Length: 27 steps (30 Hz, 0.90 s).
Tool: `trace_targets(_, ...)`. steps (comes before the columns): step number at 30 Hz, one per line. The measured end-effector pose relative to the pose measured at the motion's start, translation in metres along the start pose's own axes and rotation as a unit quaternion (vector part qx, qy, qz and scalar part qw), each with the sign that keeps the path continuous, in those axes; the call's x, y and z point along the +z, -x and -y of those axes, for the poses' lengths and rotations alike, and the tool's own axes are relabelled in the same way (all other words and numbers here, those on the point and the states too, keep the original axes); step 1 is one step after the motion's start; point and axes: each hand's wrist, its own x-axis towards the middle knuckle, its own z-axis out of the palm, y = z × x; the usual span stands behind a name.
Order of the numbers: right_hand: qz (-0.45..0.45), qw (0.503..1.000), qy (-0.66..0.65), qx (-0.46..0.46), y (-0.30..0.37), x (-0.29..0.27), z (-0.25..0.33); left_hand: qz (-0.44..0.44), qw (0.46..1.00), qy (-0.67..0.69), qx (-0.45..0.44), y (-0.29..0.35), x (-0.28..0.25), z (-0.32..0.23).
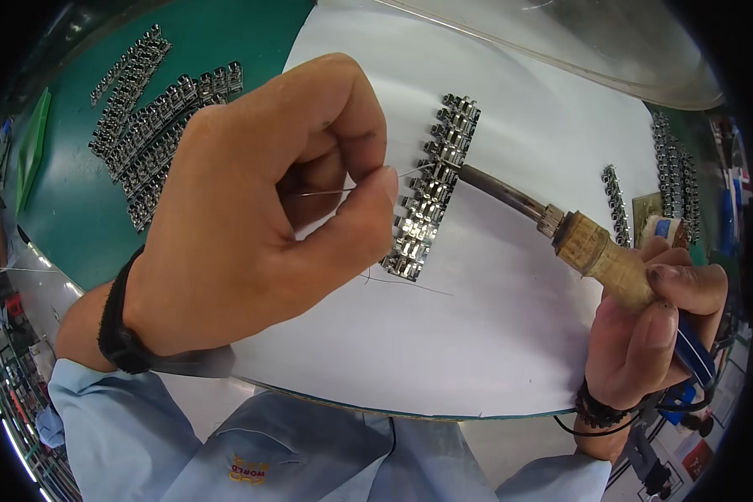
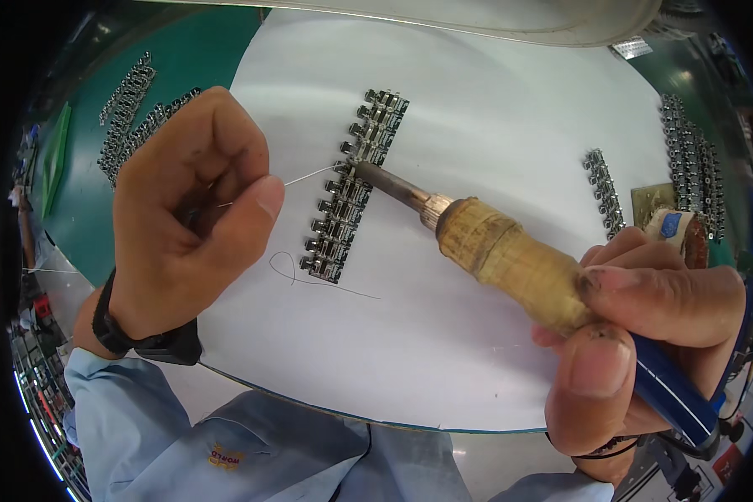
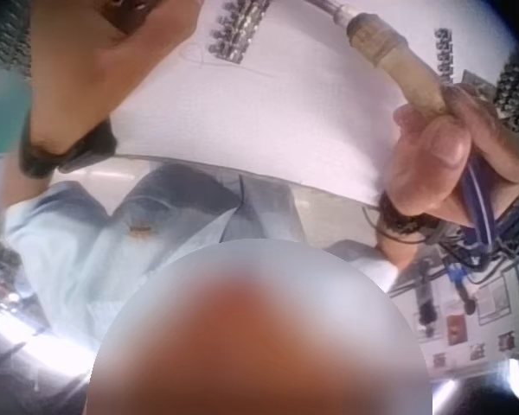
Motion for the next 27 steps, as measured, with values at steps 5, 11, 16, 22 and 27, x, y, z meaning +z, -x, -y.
trace_targets(5,-0.009,0.997,0.075,-0.006,0.0001,0.0020,0.0006,-0.014,0.999,-0.019,0.033,0.0000,0.0028,0.0026)
trace_targets(11,-0.005,0.992,0.124,-0.006,0.0011,-0.0001,-0.0012,-0.031,0.997,-0.023,0.060,-0.0017,0.0041,0.0038)
trace_targets(16,-0.010,0.993,0.119,-0.011,0.0022,0.0003,-0.0035,-0.028,0.998,-0.032,0.051,-0.0007,0.0034,0.0031)
trace_targets(22,0.010,0.994,0.107,-0.011,-0.0011,0.0015,-0.0035,-0.032,0.997,-0.054,0.052,-0.0013,0.0038,0.0021)
trace_targets(27,0.008,0.996,0.083,0.019,0.0004,0.0056,0.0035,-0.034,0.994,-0.070,0.072,-0.0029,0.0044,0.0033)
